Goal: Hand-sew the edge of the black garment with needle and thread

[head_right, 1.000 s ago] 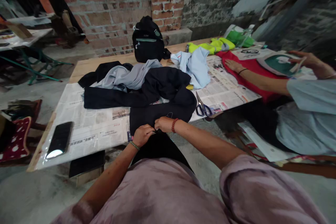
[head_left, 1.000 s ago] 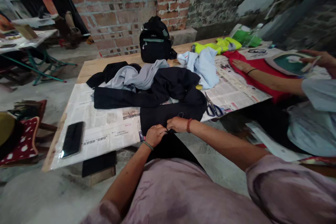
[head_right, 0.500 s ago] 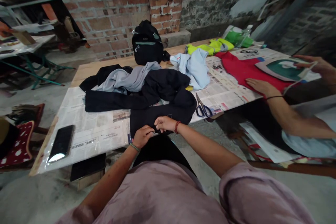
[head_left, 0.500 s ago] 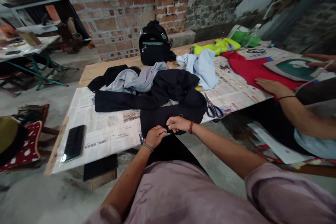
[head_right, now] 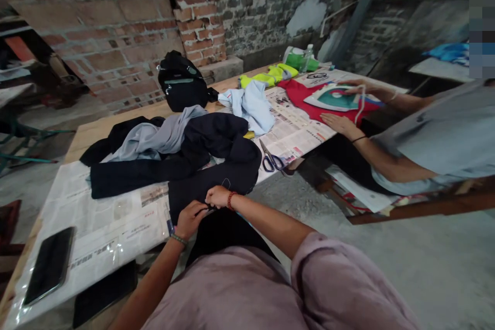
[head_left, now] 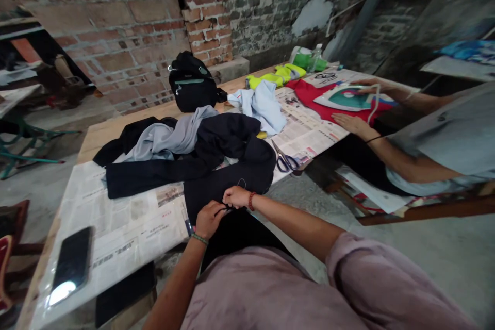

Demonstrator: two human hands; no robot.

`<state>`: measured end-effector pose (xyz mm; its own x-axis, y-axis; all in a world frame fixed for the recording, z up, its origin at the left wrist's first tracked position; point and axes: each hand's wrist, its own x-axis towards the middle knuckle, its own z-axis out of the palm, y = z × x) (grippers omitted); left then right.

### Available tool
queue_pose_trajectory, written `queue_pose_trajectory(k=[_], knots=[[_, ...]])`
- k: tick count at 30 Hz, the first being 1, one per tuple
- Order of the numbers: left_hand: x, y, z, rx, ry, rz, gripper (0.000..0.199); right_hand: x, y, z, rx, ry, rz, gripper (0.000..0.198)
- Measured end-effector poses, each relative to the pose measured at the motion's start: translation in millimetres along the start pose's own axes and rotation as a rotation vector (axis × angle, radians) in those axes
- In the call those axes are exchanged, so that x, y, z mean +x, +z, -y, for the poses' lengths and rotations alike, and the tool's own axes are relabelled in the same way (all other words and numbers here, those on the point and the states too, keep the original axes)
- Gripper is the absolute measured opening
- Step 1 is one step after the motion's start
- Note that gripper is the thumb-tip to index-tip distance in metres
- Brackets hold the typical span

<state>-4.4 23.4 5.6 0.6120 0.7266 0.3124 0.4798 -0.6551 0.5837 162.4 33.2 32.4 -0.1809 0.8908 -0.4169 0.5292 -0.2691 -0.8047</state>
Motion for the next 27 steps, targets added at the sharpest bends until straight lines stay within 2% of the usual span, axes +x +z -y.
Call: queue_pose_trajectory(k=[9,13,17,24,26,27], knots=[[1,0,0,0.033,-0.009,0.021,0.016,-2,-3,11,-0.126,0.023,-0.124,0.012],[0,-1,-4,0.046,-0.01,0.008,0.016,-5,-3,16,-0.135,0.051,-0.093,0.016],[-2,-1,-6,0.055,-0.037,0.002,0.016,-6,0,17,-0.131,0.021,-0.038,0.011],[-3,1,-6,-0.009,-0.108,-0.07,0.014,-6,-1,12,-0.076,0.034,0.077,0.011],[-2,0,-5,-0.016,-0.116,-0.071,0.013,-9,-6,12,-0.079,0.001,0.045,0.012],[-2,0,-5,-0.021,-0.123,-0.073,0.013,-12,-9,11,-0.081,-0.048,-0.033,0.014]])
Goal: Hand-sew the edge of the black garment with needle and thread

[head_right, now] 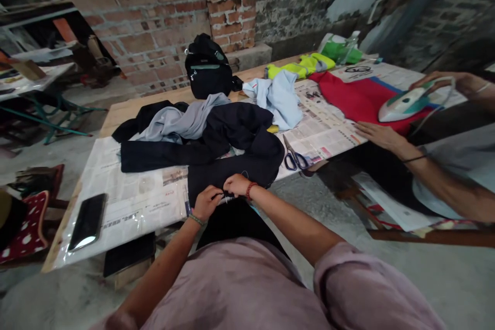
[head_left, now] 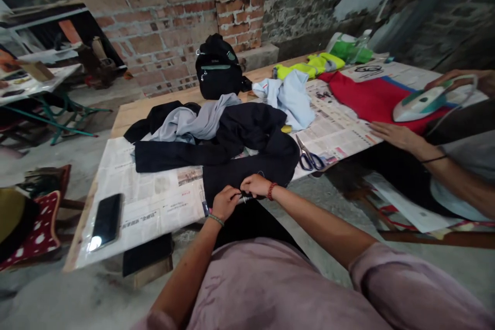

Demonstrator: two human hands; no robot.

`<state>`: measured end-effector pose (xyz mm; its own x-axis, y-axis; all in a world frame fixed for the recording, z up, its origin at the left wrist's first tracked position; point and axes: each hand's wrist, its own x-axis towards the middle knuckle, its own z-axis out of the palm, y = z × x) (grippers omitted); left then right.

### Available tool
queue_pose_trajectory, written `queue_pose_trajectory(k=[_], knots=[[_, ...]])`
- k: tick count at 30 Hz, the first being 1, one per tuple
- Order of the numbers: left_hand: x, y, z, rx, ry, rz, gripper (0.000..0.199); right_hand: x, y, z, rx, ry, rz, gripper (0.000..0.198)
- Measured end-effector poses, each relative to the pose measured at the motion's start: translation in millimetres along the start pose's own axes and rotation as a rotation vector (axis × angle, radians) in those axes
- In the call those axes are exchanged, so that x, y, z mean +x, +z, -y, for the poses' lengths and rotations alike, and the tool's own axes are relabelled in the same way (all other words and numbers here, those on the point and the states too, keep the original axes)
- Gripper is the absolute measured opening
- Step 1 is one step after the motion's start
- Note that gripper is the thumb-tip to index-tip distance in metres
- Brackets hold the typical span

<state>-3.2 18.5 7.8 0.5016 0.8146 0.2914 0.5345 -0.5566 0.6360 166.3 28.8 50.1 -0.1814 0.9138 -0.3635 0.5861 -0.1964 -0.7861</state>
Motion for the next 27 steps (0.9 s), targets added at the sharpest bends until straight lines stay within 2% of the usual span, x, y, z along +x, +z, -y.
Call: queue_pose_trajectory(k=[3,4,5,6,9,11,15,18,22,27], knots=[[0,0,0,-0.018,-0.015,-0.008,0.012,-17,-3,-8,0.007,-0.194,-0.386,0.018],[0,0,0,-0.024,-0.015,-0.006,0.012,-24,-1,-13,0.02,-0.224,-0.471,0.018],[-1,0,1,-0.028,-0.014,-0.004,0.012,-32,3,-18,0.042,-0.209,-0.492,0.017],[-1,0,1,-0.029,-0.015,-0.003,0.012,-39,9,-24,0.075,-0.149,-0.45,0.016],[-1,0,0,-0.027,-0.018,0.006,0.012,-53,35,-37,0.25,0.103,-0.168,0.02],[-1,-1,-1,-0.031,-0.012,0.014,0.012,-54,49,-38,0.406,0.169,-0.056,0.022],[-1,-5,-5,-0.03,0.033,0.039,0.013,-43,58,-29,0.577,0.142,-0.062,0.02],[-1,-7,-5,-0.012,0.07,0.062,0.012,-36,53,-23,0.557,0.148,-0.075,0.015],[-1,-6,-4,0.025,0.115,0.083,0.013,-36,50,-24,0.544,0.165,-0.027,0.012],[-2,-4,-4,0.054,0.088,0.075,0.013,-44,55,-29,0.577,0.137,-0.036,0.009]])
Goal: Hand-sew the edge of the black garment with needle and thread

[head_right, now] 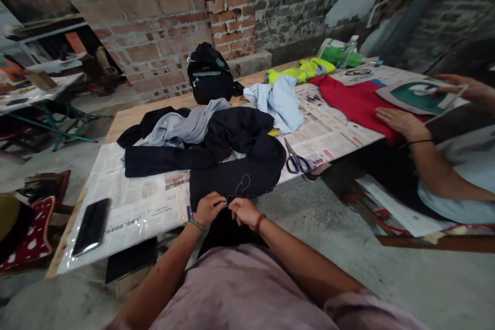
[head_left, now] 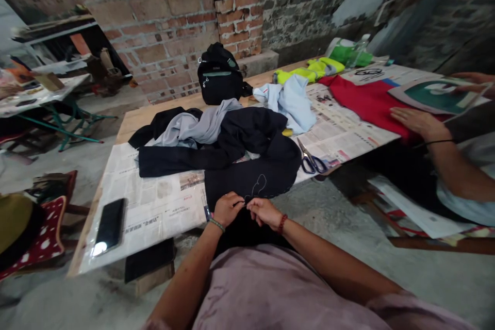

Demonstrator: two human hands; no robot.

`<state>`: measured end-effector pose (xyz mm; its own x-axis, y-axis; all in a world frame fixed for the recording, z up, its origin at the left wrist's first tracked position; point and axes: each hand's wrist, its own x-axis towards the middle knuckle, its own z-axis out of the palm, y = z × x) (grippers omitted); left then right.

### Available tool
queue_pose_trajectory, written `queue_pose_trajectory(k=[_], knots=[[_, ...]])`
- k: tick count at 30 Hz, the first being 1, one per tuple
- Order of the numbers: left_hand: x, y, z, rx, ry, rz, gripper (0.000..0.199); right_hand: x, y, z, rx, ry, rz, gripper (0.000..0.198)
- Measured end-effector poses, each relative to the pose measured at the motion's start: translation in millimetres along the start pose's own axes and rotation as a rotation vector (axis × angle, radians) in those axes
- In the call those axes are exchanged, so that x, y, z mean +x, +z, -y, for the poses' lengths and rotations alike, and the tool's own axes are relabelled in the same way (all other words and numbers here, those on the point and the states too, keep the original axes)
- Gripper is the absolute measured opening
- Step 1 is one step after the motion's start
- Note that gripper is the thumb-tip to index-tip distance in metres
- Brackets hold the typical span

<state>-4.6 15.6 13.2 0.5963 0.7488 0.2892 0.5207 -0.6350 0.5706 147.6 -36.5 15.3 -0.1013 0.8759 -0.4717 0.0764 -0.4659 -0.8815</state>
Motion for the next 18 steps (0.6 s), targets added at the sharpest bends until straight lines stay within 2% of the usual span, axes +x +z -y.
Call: queue_pose_trajectory(k=[4,10,14,18], knots=[[0,0,-1,0.009,0.005,0.022,0.011,-4,-1,-5,0.064,0.005,0.034,0.007],[1,0,2,0.006,0.016,0.036,0.013,-2,0,-2,0.06,0.085,0.177,0.004],[1,0,4,0.03,0.051,0.066,0.013,3,5,-5,0.047,0.038,0.109,0.011],[0,1,5,0.065,0.067,0.075,0.013,5,9,-10,0.151,0.014,0.016,0.011]])
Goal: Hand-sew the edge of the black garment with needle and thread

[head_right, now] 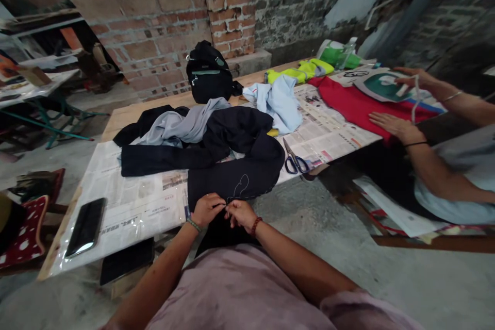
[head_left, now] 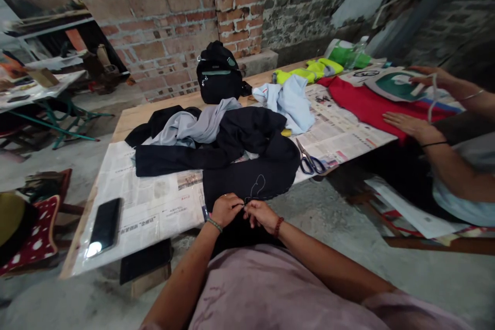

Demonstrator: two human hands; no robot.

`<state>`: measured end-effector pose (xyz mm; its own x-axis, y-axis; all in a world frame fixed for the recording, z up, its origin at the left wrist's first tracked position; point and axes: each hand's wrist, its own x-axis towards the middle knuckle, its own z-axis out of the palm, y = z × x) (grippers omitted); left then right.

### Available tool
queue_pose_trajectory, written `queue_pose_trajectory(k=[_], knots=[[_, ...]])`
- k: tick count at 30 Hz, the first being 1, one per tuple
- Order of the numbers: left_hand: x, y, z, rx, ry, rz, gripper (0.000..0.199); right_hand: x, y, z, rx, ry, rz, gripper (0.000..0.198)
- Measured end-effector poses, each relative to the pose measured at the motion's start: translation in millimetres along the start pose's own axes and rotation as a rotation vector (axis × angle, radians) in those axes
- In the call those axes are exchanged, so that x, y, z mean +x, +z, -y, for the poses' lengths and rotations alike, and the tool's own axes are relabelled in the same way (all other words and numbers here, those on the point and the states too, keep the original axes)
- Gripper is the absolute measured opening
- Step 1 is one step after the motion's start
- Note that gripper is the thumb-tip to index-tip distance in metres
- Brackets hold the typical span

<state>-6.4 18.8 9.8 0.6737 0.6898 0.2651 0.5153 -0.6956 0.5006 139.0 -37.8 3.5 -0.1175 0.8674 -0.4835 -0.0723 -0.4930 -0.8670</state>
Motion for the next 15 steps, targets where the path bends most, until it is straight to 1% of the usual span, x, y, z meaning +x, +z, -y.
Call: queue_pose_trajectory(k=[3,8,15], knots=[[-0.3,0.3,-1.1,0.016,-0.007,0.002,0.013,-1.3,0.4,-1.8,0.059,-0.016,-0.05,0.01],[0.1,-0.5,-3.1,0.023,-0.011,0.014,0.012,-6.6,-3.4,0.3,0.061,-0.008,-0.016,0.007],[-0.6,0.4,-1.7,0.016,-0.009,0.027,0.012,-9.6,-7.3,4.5,0.077,0.024,-0.005,0.007]])
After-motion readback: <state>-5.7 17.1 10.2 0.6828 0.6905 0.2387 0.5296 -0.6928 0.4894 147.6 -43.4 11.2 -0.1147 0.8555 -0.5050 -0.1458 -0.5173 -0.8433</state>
